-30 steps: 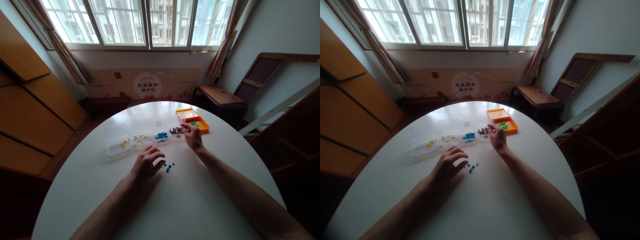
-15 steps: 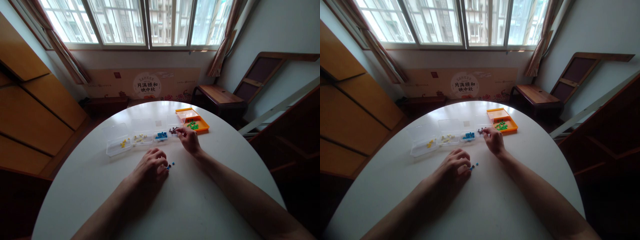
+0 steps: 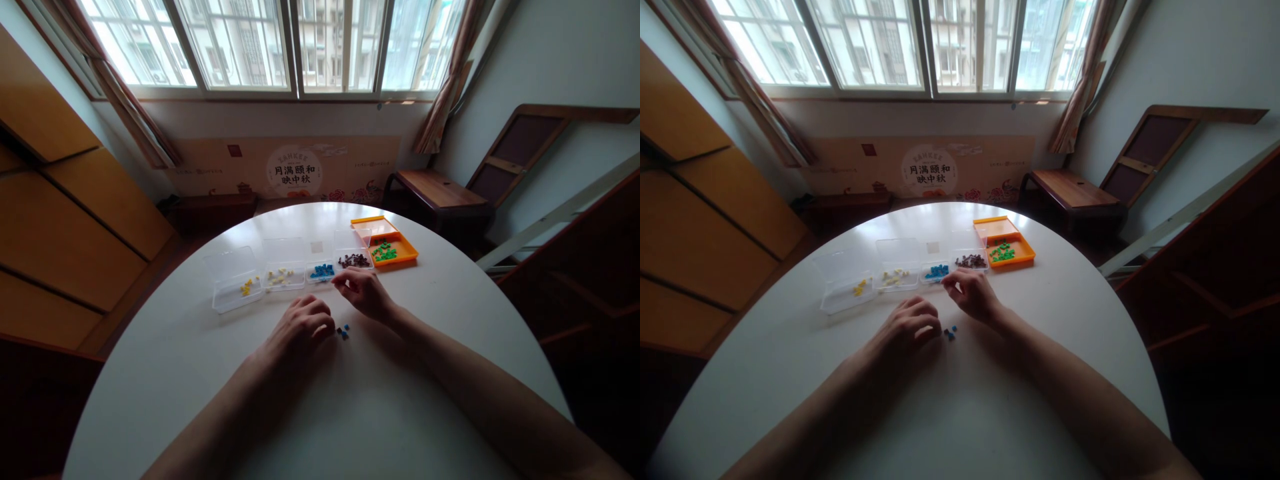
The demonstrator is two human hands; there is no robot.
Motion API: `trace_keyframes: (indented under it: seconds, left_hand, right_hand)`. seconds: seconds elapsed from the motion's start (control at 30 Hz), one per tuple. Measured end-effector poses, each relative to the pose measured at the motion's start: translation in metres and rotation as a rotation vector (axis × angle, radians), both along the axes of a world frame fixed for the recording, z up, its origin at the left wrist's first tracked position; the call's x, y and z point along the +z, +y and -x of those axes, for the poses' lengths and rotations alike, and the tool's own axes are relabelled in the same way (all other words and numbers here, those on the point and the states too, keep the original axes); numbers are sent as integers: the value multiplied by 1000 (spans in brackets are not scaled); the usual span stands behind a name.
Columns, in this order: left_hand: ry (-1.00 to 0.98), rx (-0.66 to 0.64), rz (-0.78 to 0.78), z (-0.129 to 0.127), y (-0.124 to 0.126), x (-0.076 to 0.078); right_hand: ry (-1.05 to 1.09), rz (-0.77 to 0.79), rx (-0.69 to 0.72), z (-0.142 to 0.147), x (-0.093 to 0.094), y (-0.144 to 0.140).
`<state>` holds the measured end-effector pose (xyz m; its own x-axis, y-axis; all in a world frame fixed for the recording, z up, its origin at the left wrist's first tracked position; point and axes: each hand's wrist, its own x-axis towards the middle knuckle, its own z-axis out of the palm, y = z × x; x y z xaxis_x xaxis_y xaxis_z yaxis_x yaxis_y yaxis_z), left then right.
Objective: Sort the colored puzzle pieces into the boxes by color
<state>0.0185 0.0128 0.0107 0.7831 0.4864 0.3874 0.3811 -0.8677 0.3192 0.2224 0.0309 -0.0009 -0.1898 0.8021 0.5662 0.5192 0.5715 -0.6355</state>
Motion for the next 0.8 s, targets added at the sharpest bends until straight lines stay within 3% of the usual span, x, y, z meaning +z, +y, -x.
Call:
trace_keyframes:
  seconds: [0.1,0.2,0.33,0.5,0.7,0.8]
  left_hand:
    - [-165,95,-93,1,2,-2]
    - [-306,209,-210,2,3,0]
    - [-343,297,-288,4,3,2]
    - [-322,307,-297,5,3,3]
    - [-320,293,-298,5,5,2]
    - [-309,295,-287,7,6,0]
  right_hand:
    - [82,149,95,1,1,-1]
    - [202,392,293,4,3,-3]
    - [348,565,460,9,7,-7]
    - [341,575,454,12,10,-9]
    - [330,540,423,12,1,-7]
    - [237,450,344,13,0,-6]
